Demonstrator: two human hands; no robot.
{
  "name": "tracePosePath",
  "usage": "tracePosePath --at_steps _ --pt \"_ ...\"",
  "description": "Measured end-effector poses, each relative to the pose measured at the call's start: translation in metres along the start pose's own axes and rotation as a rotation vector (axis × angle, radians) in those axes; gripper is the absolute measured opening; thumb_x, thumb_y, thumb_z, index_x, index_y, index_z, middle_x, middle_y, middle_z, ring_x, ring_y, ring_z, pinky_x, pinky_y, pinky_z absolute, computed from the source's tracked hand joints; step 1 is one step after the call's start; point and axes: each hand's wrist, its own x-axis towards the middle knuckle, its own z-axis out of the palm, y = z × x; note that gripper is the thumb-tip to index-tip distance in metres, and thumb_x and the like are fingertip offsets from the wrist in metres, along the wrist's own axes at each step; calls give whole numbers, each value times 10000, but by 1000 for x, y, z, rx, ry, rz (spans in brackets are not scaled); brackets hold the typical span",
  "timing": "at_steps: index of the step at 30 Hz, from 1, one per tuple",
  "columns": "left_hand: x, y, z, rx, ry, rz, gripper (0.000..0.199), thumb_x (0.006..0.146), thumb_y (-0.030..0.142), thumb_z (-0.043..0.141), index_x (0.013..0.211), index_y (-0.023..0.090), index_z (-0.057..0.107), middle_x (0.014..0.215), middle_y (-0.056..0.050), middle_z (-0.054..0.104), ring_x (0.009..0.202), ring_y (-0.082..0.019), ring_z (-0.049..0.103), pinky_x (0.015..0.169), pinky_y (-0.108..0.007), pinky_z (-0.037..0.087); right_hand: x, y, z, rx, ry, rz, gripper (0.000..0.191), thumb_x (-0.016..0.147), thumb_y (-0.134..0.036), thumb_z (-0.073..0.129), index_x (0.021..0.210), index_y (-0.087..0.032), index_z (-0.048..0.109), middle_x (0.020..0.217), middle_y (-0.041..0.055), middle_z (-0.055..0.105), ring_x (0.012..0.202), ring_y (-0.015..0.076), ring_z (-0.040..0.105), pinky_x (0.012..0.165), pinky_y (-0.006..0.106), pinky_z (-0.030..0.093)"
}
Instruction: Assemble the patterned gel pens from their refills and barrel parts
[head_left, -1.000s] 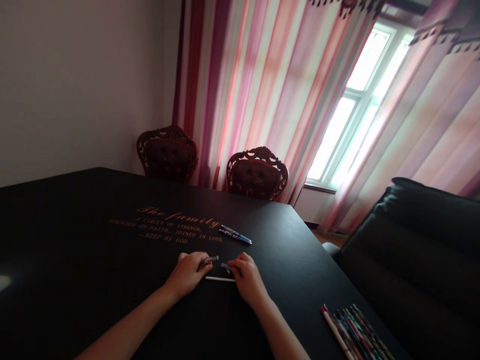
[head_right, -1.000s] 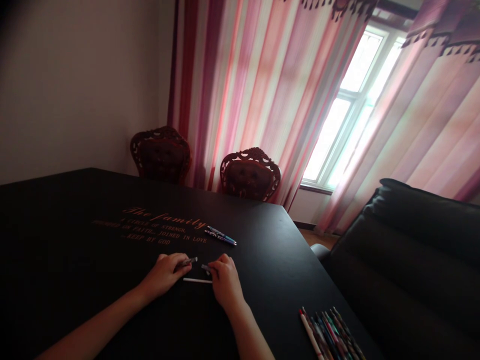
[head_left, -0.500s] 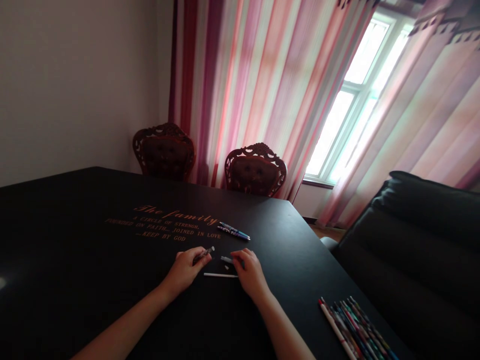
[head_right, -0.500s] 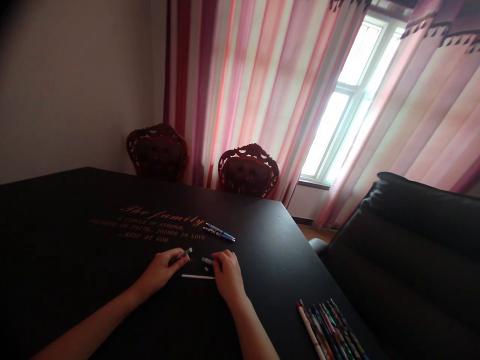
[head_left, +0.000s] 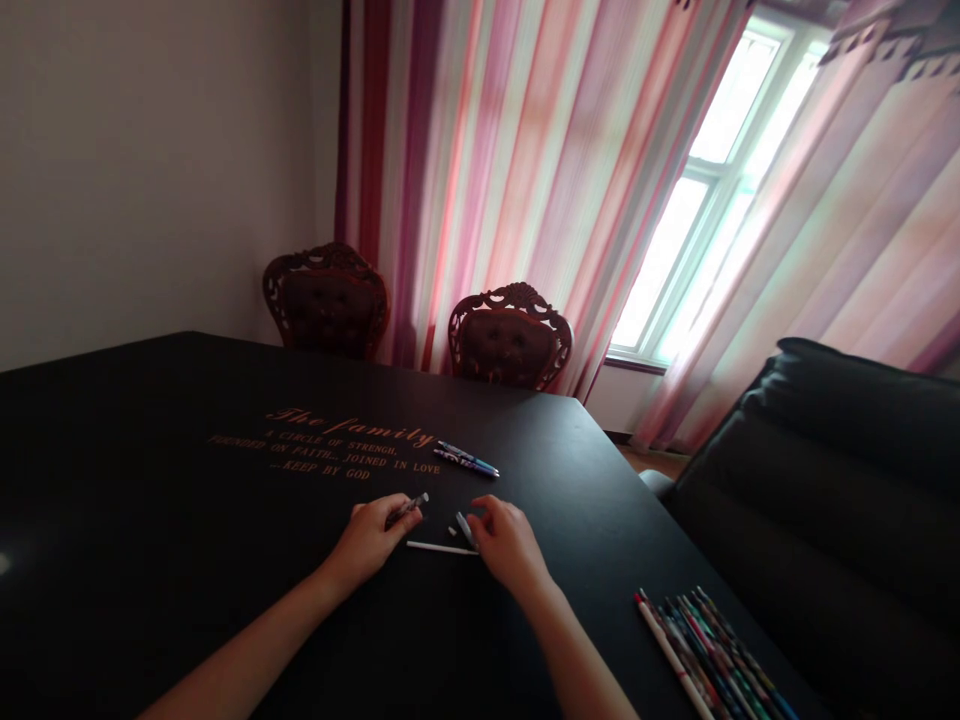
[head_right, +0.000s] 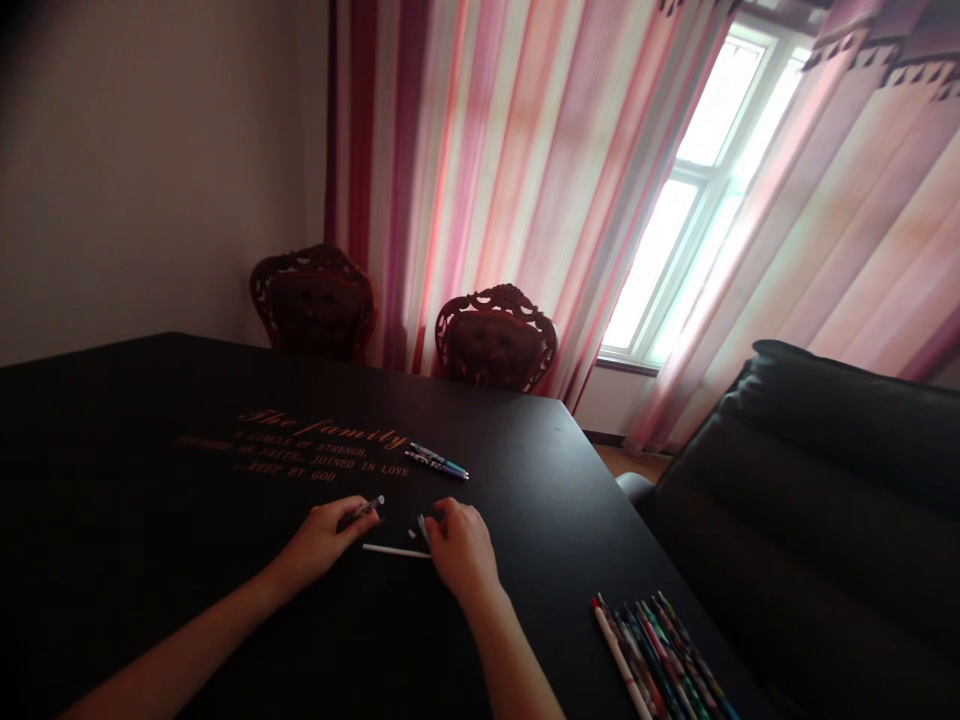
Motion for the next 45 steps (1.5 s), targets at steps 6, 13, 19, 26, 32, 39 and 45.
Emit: tracePosePath --at_steps 6,13,19,26,32,39,45 --pt "1 -1 2 -103 -35 17 353 844 508 560 714 186 622 650 27 549 653 -171 509 601 -232 356 4 1 -2 30 92 -35 187 906 -233 533 840 -206 706 812 50 684 827 218 602 758 303 419" --pt "-1 9 7 -236 -76 43 365 843 509 569 724 168 624 670 27 547 664 -163 509 614 -233 389 -5 -28 -7 278 110 -235 99 831 -170 670 892 -238 708 862 8 689 867 192 584 796 295 424" --pt "-7 21 10 -283 -83 66 387 864 519 534 681 180 567 654 37 516 638 -148 486 600 -229 384 -11 -47 -1 390 95 -252 116 784 -112 713 772 -226 690 757 -22 680 776 173 572 737 290 419" --pt "-12 24 2 -73 -91 102 281 944 462 447 971 252 630 915 22 670 875 -206 575 852 -312 375 -7 -45 -14 441 260 -213 130 830 -109 654 850 -231 695 845 1 676 858 186 575 775 310 438" --pt "-17 25 4 49 -155 107 317 960 483 401 950 263 628 892 34 668 864 -211 565 866 -350 377 -10 -46 -13 331 236 -313 161 854 -90 614 873 -228 694 857 15 662 882 197 556 800 329 446" --pt "-7 17 3 -382 -26 56 267 839 464 634 904 225 732 930 -8 656 910 -204 586 847 -307 424 -11 -45 -12 209 203 -382 301 908 -119 534 1142 -263 657 925 39 657 906 219 541 838 367 444" --pt "2 3 -10 -763 72 -184 442 775 473 718 1103 176 715 853 -36 706 768 -184 627 728 -284 469 -7 -25 -4 17 230 -275 165 825 -115 639 814 -264 708 858 40 637 897 238 522 800 379 404"
